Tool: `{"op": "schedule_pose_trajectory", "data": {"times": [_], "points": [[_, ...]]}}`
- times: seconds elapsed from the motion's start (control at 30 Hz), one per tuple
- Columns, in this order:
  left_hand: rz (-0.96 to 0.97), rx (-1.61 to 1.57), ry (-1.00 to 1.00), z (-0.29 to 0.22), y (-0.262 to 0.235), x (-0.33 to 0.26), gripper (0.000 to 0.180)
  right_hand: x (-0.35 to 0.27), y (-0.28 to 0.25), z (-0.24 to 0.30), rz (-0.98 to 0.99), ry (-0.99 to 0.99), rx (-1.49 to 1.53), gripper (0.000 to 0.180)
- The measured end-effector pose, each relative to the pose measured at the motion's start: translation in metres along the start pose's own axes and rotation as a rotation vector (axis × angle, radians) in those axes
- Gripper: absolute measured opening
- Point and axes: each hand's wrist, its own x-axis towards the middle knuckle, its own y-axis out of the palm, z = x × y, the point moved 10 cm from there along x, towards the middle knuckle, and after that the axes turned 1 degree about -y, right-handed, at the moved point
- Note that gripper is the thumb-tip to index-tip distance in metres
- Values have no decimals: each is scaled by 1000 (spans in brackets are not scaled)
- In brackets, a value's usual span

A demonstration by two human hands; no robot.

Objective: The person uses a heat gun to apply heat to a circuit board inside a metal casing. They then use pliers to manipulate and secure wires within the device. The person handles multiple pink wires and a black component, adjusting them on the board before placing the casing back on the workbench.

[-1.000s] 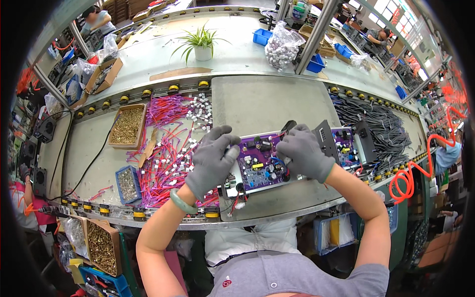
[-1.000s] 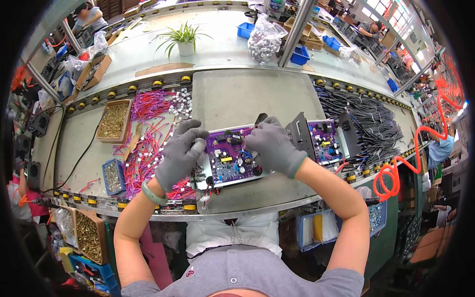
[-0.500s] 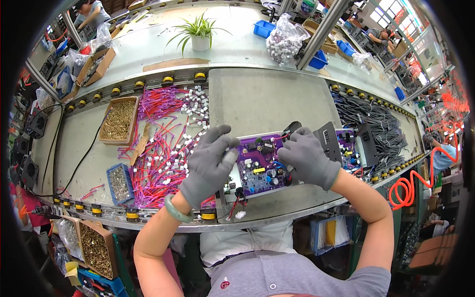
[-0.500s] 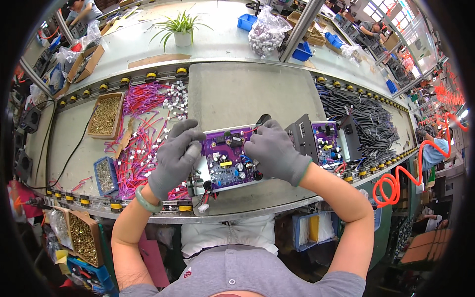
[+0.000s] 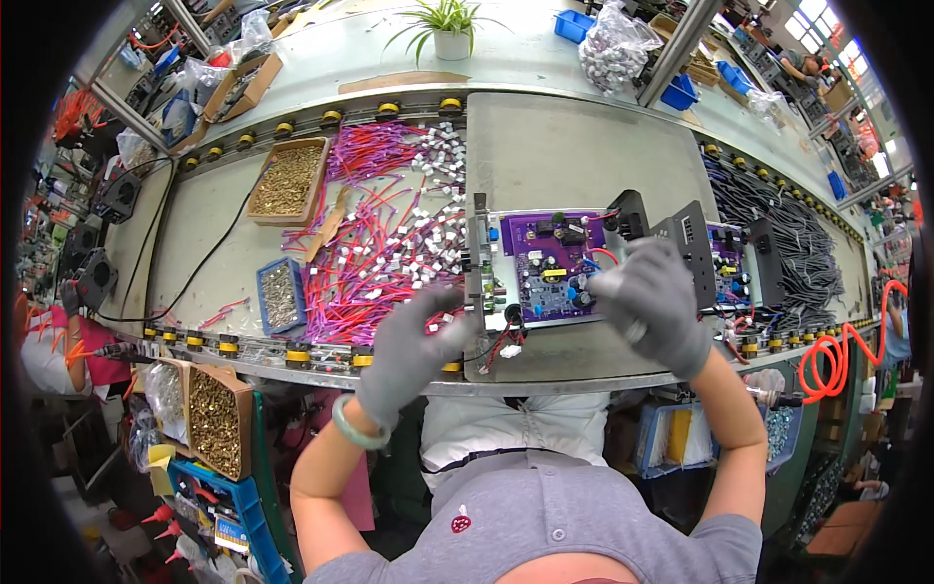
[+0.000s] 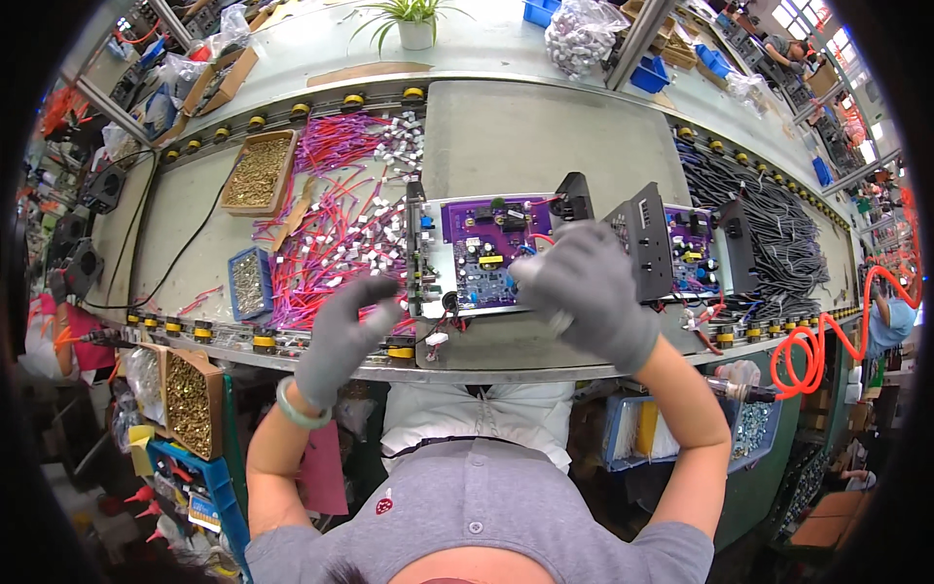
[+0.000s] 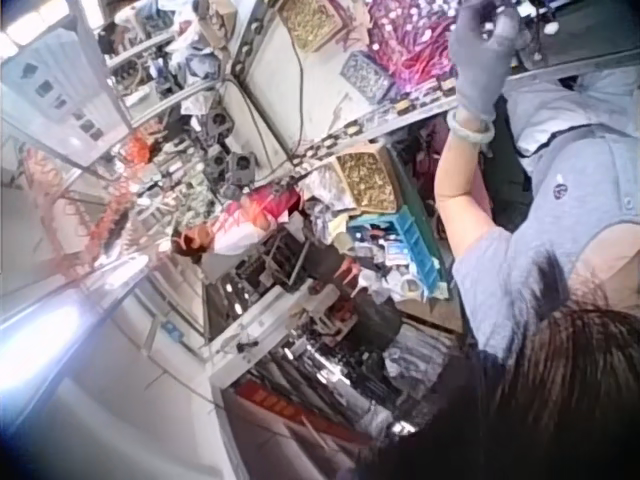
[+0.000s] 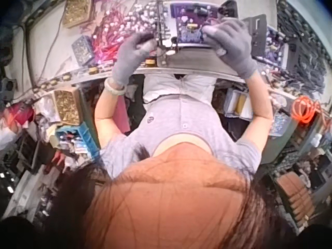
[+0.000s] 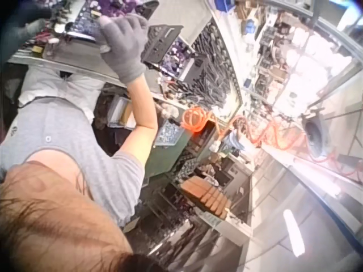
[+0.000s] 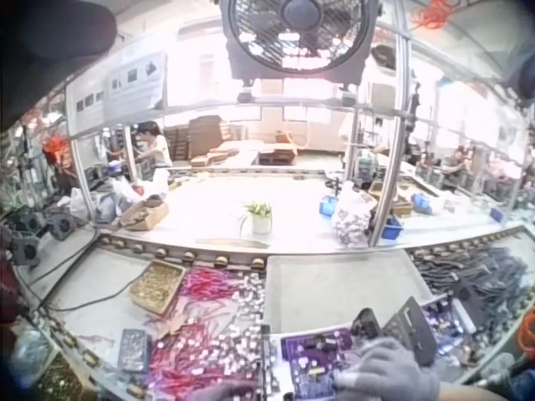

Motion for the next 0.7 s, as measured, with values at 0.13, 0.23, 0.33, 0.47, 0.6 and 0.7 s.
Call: {"op": "schedule_pose_trajectory", "data": {"times": [0.13, 0.23, 0.33, 0.47, 0.6, 0.7], "points": [[162, 188, 79, 37, 45, -35, 49, 8, 46, 48, 130, -25, 123, 29], [246, -15, 87, 36, 78, -32, 42, 3, 87, 48, 217, -20, 270, 29], [274, -234, -60, 53, 102, -36, 37, 4, 85, 36, 99, 132, 389, 13], [389, -462, -237, 40, 88, -53, 32, -1, 77, 18, 1, 213, 483, 10], [206, 16, -25, -6, 28, -55, 21, -3, 73, 16, 7, 241, 471, 12], [-43, 579, 478, -91, -4, -47, 12, -7, 69, 11, -63, 309, 484, 13]]}}
